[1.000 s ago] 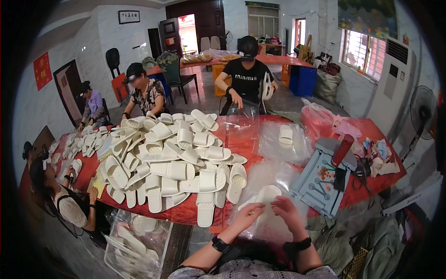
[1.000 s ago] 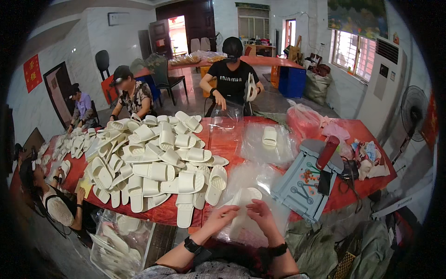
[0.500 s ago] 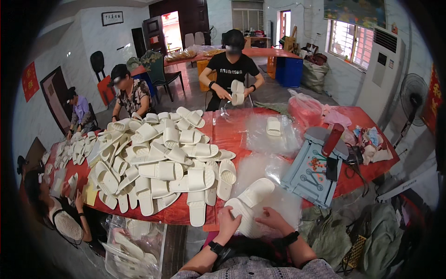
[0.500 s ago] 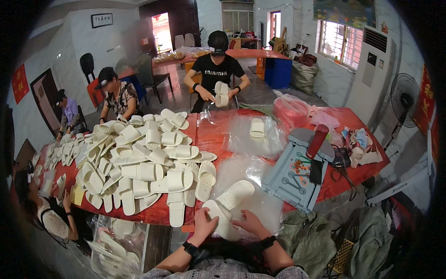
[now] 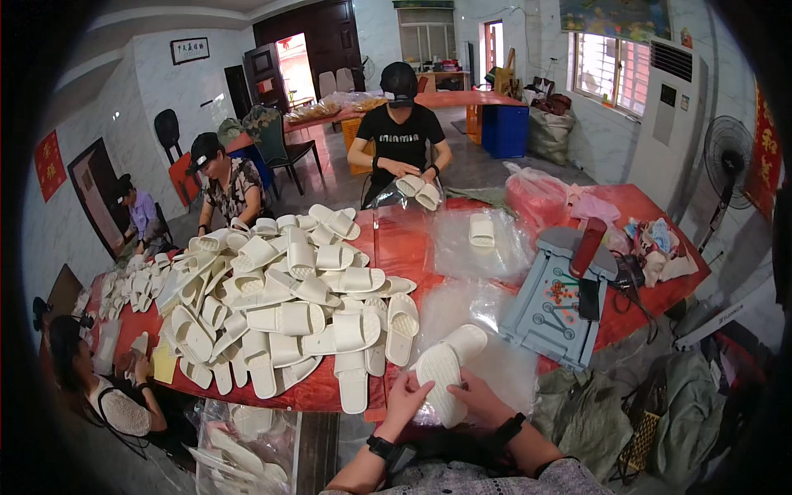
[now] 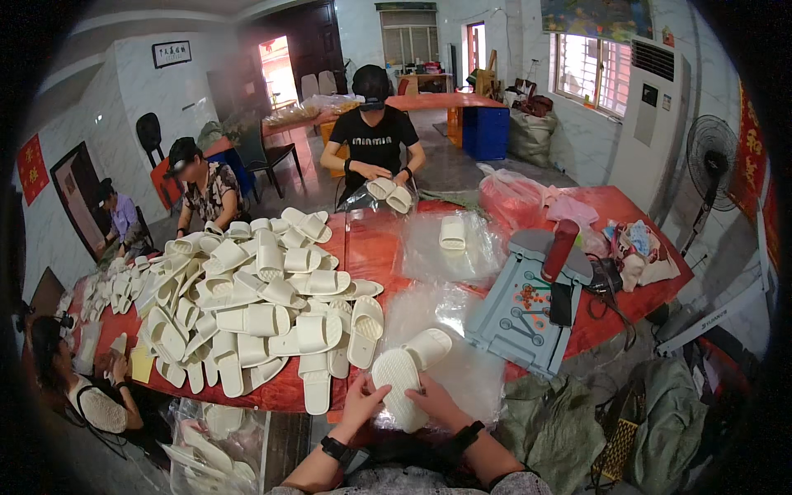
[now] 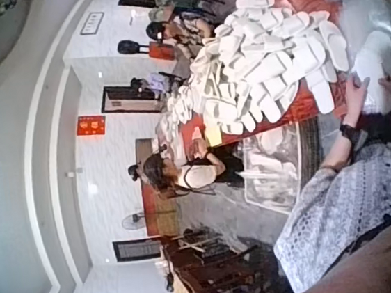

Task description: Packing white slippers into plastic bags.

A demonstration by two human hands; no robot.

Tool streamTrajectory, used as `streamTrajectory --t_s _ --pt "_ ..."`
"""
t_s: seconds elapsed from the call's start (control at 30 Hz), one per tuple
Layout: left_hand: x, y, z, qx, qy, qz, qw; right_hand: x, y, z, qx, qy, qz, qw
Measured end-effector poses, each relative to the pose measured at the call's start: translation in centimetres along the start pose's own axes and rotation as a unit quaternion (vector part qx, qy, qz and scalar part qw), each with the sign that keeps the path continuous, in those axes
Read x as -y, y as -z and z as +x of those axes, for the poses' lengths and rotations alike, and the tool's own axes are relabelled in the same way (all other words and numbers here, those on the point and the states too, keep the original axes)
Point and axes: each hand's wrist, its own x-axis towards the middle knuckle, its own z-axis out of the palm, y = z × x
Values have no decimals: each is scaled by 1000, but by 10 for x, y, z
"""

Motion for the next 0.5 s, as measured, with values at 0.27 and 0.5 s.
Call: streamTrajectory --t_s 0.27,0.5 --pt "-64 -31 35 5 106 -175 979 45 10 -17 -105 209 -293 927" --pt "-17 -71 40 158 136 -269 940 -31 53 -11 -142 22 -199 969"
